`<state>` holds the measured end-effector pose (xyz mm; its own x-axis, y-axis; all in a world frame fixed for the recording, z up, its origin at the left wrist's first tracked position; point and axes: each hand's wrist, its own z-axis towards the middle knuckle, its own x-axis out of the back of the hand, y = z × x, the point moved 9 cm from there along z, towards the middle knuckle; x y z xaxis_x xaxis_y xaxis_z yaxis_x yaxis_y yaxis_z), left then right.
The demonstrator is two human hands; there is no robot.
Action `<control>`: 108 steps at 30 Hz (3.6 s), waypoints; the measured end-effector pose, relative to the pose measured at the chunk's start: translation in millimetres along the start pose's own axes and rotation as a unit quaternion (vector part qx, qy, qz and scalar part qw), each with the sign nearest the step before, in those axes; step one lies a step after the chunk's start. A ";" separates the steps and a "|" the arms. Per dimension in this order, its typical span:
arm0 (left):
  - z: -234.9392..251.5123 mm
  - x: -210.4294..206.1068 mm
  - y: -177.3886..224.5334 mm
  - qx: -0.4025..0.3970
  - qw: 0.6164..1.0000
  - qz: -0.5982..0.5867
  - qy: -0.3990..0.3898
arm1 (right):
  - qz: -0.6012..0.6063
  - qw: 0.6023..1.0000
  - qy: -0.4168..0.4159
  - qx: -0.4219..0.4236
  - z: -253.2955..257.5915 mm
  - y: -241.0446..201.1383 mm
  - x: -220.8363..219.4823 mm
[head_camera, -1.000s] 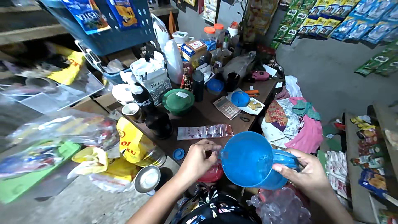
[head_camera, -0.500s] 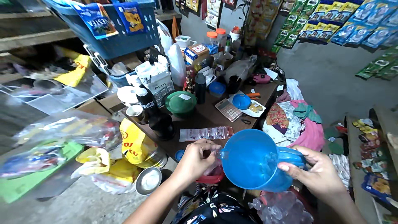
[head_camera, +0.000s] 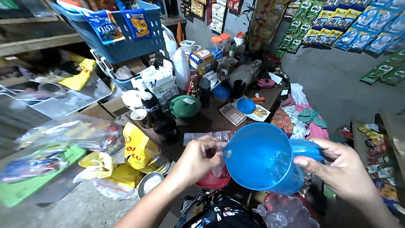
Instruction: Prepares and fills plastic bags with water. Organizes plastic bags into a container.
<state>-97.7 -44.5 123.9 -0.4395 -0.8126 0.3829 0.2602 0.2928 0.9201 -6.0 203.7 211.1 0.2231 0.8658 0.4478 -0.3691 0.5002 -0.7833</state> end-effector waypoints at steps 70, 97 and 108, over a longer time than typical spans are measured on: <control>2.6 17.6 22.3 0.003 0.999 0.048 -0.011 | -0.124 0.992 -0.011 0.013 39.6 -63.5 29.1; -0.8 14.3 17.2 0.008 0.999 0.030 -0.011 | -0.138 0.990 -0.021 0.004 39.7 -63.1 25.6; -1.2 15.0 16.0 0.013 1.000 0.021 -0.009 | -0.140 0.990 -0.024 0.008 39.0 -65.0 24.6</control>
<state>-99.1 -52.6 144.2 -0.4444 -0.7899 0.4225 0.2564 0.3398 0.9049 -11.7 192.8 289.8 0.2762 0.6927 0.6662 -0.3135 0.7202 -0.6189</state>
